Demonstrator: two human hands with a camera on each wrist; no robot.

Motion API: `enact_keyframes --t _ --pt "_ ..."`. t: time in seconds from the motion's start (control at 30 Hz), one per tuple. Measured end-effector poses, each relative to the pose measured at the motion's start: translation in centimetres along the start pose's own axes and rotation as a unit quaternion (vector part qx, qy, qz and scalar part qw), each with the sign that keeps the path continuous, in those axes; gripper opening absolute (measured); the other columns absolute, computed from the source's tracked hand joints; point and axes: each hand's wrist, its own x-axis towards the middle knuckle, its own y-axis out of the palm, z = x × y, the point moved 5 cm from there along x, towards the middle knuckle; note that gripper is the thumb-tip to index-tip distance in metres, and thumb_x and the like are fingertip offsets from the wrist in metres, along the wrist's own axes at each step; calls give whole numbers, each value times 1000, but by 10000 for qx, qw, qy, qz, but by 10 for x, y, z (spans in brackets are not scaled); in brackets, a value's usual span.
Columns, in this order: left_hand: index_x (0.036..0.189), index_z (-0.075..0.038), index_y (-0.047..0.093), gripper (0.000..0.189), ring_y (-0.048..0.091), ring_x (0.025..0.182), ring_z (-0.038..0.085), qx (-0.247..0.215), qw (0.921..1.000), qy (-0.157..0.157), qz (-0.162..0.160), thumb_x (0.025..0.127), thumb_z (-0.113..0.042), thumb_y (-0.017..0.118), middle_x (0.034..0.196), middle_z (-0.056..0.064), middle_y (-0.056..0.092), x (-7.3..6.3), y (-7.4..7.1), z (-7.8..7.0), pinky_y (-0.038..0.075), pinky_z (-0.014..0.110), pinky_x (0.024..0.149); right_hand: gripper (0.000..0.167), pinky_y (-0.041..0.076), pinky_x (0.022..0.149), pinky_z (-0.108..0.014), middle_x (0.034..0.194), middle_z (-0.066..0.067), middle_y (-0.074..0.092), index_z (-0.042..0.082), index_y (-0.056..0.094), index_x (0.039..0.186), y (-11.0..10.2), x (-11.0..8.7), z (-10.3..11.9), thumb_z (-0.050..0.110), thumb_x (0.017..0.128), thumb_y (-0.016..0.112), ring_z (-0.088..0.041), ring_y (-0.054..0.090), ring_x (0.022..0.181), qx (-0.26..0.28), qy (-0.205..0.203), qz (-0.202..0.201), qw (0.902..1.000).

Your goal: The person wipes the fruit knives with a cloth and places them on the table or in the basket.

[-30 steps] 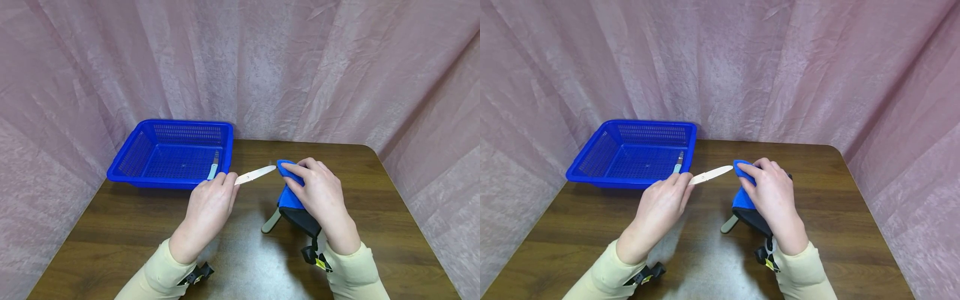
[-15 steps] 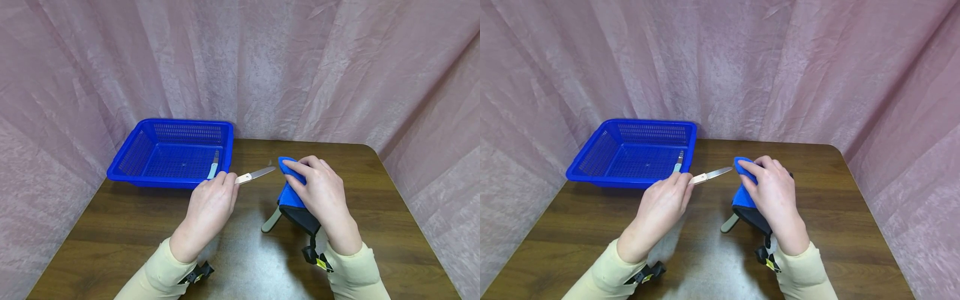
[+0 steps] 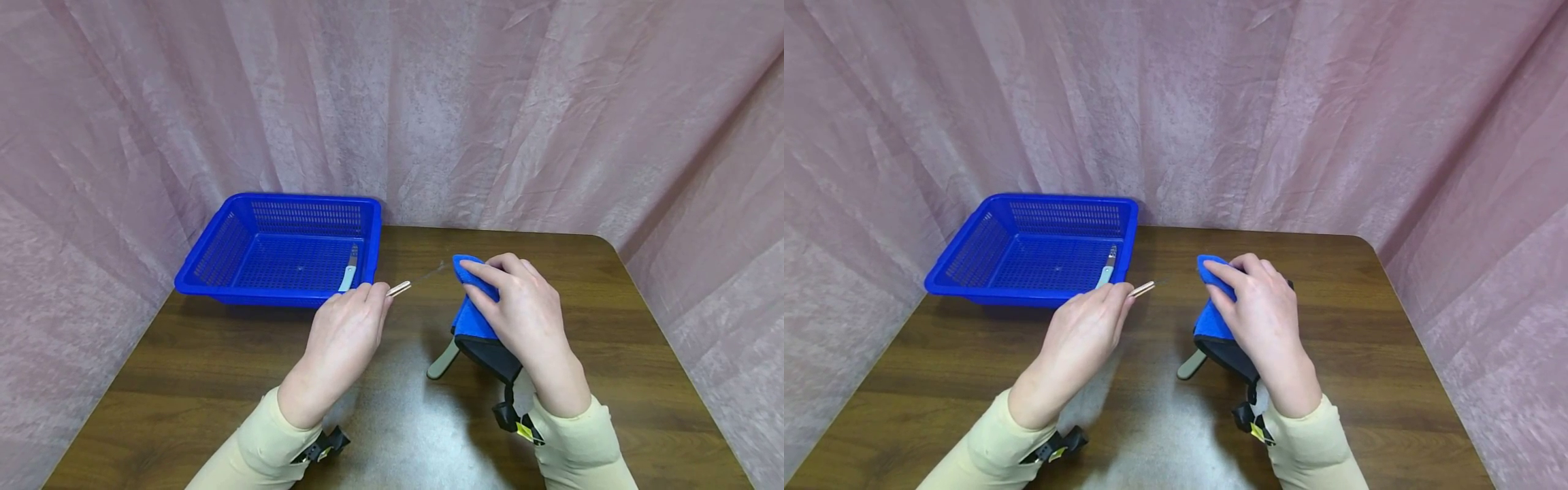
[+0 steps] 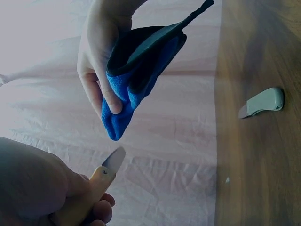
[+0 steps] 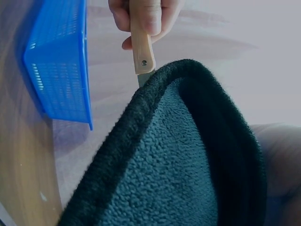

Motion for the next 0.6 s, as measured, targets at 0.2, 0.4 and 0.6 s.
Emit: enact_keyframes --t 0.2,0.4,0.6 --pt "88 -5 58 25 59 53 32 -12 10000 54 26 107 -12 72 64 6 59 0 -1 0 45 43 49 38 57 76 -52 114 -8 75 23 82 134 -1 0 0 20 96 87 -30 68 102 34 -2 11 10000" --pt "86 -5 56 21 58 54 29 -30 10000 62 46 102 -4 70 67 7 57 -1 -2 0 44 41 49 39 57 76 -53 115 -8 74 22 82 134 -1 0 1 20 96 88 -31 68 102 39 -28 40 10000" --pt "88 -4 58 16 57 55 30 -99 9999 18 -7 102 -2 66 69 7 55 0 -3 0 45 42 50 39 57 76 -52 115 -8 74 22 82 134 -2 -1 4 20 95 88 -30 68 103 60 -96 42 9999"
